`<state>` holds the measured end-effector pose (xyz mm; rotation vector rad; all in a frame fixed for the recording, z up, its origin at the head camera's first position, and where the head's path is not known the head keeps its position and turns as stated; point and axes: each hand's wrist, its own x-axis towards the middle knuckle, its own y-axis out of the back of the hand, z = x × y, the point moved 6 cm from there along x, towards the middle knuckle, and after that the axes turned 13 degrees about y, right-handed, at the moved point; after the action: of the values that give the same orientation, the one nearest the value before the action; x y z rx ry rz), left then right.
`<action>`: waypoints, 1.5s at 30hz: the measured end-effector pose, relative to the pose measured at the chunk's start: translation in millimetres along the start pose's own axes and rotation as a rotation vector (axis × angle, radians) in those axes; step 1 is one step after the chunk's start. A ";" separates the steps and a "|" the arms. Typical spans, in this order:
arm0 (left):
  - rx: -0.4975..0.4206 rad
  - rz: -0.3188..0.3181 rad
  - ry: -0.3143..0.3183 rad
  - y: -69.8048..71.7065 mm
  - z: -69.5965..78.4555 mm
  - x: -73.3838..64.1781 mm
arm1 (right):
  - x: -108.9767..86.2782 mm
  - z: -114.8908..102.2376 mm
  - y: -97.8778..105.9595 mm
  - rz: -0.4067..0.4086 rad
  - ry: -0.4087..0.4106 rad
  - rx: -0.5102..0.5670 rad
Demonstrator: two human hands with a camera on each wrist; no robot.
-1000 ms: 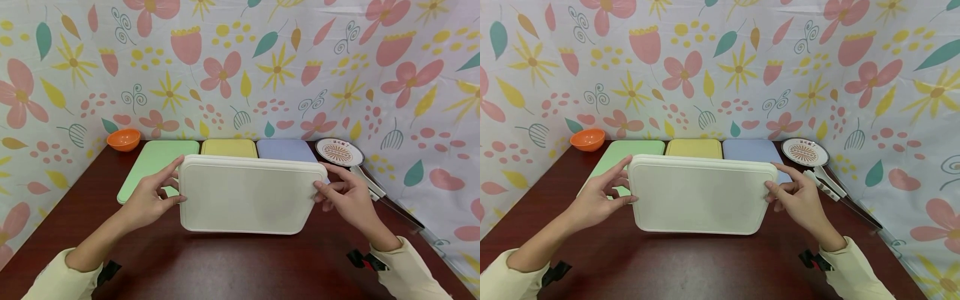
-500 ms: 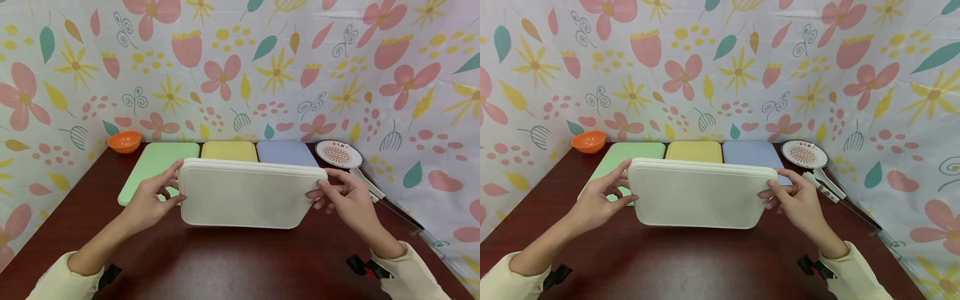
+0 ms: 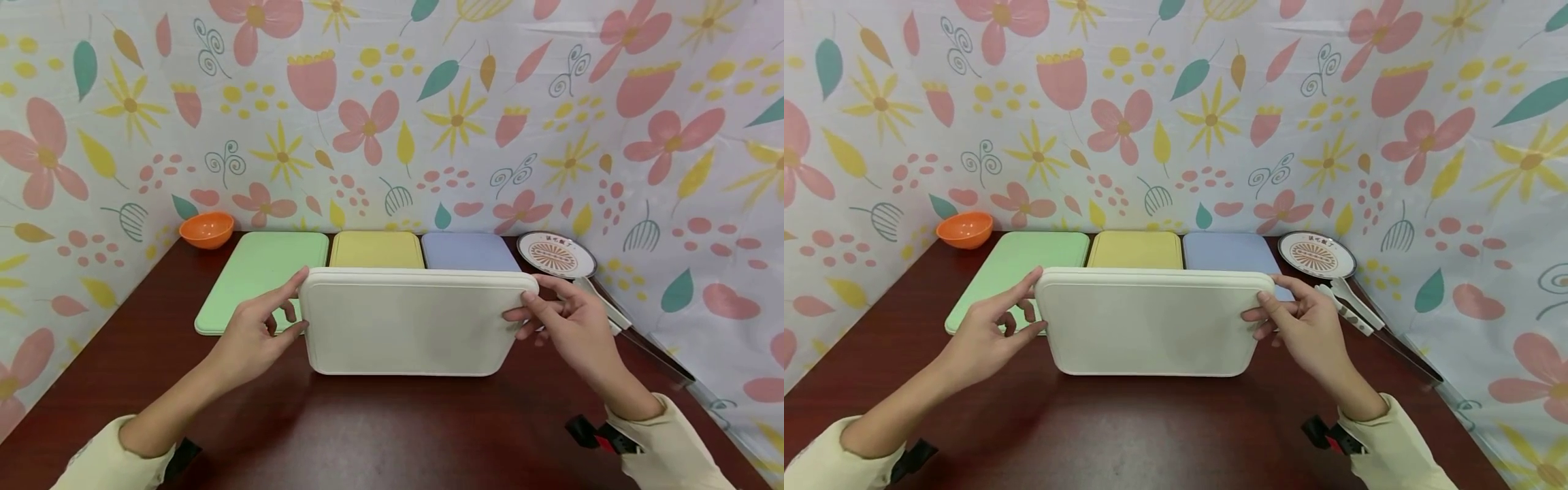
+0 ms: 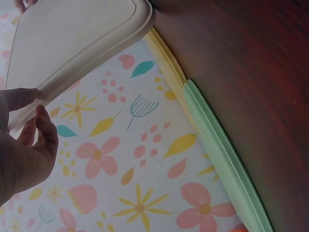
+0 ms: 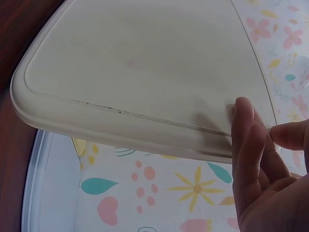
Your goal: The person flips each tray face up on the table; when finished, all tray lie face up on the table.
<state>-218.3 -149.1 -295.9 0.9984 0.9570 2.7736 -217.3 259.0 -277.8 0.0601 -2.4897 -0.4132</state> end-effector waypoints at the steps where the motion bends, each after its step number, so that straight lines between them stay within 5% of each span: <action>1: -0.014 -0.011 0.015 -0.3 -0.2 -0.2 | -0.1 0.1 0.0 0.002 0.001 0.007; 9: -0.186 -0.133 0.147 -3.6 1.9 -2.1 | 0.6 1.0 0.1 0.002 0.008 0.028; 21: -0.325 -0.226 0.279 -8.8 1.9 -3.6 | 0.2 3.6 -0.5 -0.002 0.002 0.052; 36: -0.333 -0.161 0.161 -7.8 8.8 -6.7 | 1.2 2.9 -0.8 -0.010 0.004 0.029; 45: -0.234 -0.107 0.228 -4.4 6.4 -7.3 | 2.2 3.3 -0.6 -0.002 -0.005 0.034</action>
<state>-209.4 -143.9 -298.6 0.5925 0.6608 2.8657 -221.1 259.1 -279.3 0.0760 -2.5017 -0.3721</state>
